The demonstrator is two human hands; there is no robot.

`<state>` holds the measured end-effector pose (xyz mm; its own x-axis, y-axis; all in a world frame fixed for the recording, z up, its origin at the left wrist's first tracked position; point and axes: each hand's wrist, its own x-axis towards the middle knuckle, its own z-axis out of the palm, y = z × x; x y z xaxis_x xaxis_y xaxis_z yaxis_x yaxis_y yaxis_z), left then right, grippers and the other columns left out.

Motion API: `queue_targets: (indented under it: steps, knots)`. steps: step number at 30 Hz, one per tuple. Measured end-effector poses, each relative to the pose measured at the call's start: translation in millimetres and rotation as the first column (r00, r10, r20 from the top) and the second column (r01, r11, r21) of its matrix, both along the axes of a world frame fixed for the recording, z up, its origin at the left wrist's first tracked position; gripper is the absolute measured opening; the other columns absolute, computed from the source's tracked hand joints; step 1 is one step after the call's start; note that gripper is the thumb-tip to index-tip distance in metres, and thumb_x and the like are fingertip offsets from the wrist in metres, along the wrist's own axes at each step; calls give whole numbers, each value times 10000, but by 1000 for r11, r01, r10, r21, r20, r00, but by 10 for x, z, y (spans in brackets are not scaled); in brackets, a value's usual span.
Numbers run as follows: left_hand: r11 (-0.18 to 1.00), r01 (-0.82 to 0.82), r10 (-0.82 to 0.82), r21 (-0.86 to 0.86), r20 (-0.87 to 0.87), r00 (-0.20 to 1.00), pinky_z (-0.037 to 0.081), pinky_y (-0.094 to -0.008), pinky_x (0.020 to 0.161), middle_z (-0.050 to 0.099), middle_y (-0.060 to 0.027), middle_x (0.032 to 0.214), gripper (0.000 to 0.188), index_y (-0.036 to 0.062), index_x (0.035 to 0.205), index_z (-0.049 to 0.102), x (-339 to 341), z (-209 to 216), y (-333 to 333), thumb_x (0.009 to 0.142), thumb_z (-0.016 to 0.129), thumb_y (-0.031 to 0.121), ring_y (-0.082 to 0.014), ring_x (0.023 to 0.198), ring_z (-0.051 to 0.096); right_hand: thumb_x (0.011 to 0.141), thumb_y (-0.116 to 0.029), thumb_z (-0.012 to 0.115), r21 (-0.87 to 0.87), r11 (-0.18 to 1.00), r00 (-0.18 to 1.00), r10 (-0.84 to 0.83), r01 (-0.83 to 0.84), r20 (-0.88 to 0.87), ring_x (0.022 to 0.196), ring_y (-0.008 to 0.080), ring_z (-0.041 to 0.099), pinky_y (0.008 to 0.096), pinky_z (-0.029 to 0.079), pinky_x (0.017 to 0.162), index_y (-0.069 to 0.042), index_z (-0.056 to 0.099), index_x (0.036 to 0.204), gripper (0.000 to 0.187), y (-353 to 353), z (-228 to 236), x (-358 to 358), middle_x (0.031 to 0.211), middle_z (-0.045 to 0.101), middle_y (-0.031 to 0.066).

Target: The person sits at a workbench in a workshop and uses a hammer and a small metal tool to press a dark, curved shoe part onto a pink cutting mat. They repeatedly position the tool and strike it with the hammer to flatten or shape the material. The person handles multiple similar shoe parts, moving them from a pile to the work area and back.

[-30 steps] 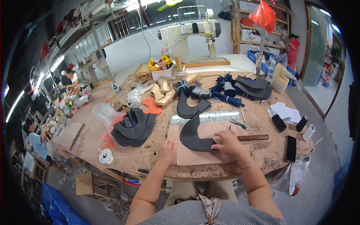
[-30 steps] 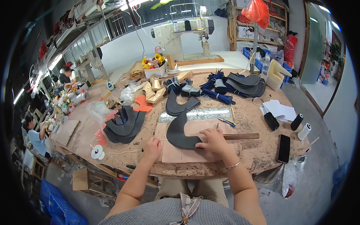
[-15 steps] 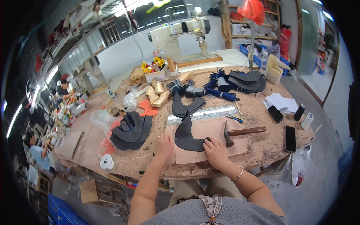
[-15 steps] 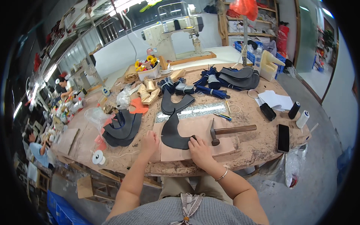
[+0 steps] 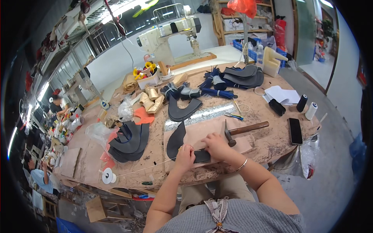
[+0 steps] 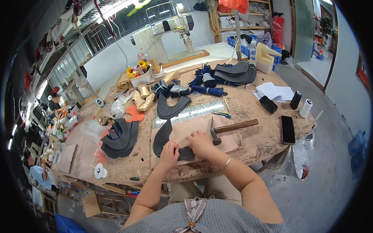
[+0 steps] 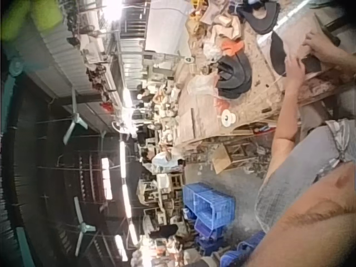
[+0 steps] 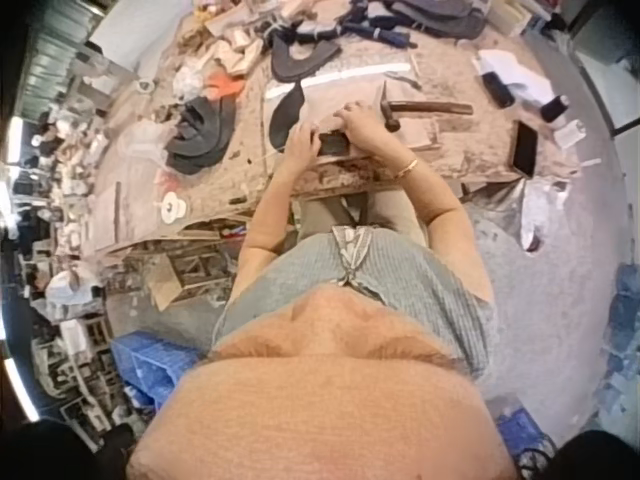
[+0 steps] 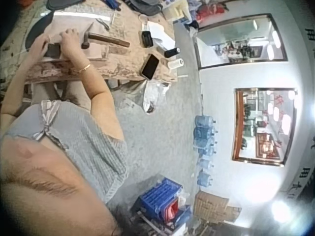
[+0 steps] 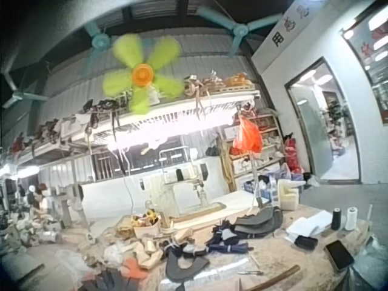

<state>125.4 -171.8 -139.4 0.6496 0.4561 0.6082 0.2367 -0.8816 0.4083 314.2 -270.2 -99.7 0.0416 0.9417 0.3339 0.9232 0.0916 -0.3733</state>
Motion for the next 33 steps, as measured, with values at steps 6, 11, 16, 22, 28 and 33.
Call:
queue_targets:
  steps: [6, 11, 16, 22, 28, 33]
  knots:
    - [972, -158, 174, -173, 78, 982, 513, -365, 638, 616, -141, 865, 73, 34, 927, 560, -60, 373, -224, 874, 609, 28, -255, 704, 636, 790, -358, 764, -15, 949, 911, -305, 314, -278, 1042, 288, 602, 434, 444, 935, -94, 688, 1114, 425, -23, 48, 899, 1062, 677, 99]
    - [965, -169, 165, -198, -37, 986, 533, -433, 632, 661, -114, 820, 68, 86, 911, 592, 303, 504, -371, 867, 630, 121, -326, 728, 665, 737, -608, 737, -151, 896, 893, -435, 417, -112, 914, 258, 656, 429, 452, 879, -104, 650, 1216, 701, -3, -10, 905, 927, 709, 75]
    - [966, -223, 196, -128, -195, 961, 539, -421, 643, 685, -116, 800, 91, 81, 849, 638, 534, 142, -328, 838, 669, 166, -300, 722, 680, 734, -523, 785, -24, 953, 940, -302, 302, -161, 815, 224, 649, 414, 437, 822, -78, 594, 1298, 743, -116, 4, 870, 833, 684, 26]
    - [955, -225, 198, -192, -150, 969, 533, -399, 616, 682, -97, 768, 114, 84, 804, 638, 488, 185, -393, 828, 693, 181, -279, 686, 676, 690, -383, 864, 310, 903, 938, -217, 298, -269, 743, 236, 643, 354, 473, 733, 33, 475, 1390, 903, -356, -143, 472, 768, 665, 56]
    - [966, -216, 201, -138, -116, 973, 531, -390, 607, 685, -75, 758, 104, 110, 820, 676, 495, 115, -373, 819, 719, 205, -258, 664, 673, 701, -362, 851, 158, 955, 967, -238, 250, -90, 739, 196, 655, 366, 457, 786, -42, 533, 1363, 801, -367, -143, 431, 795, 695, 43]
    - [953, -238, 215, -187, -133, 967, 538, -416, 623, 697, -83, 790, 107, 124, 830, 679, 529, 146, -387, 834, 700, 229, -294, 697, 679, 736, -211, 783, 261, 932, 935, -163, 251, -314, 555, 236, 611, 347, 488, 584, -14, 568, 1315, 648, -344, -99, 428, 673, 647, 78]
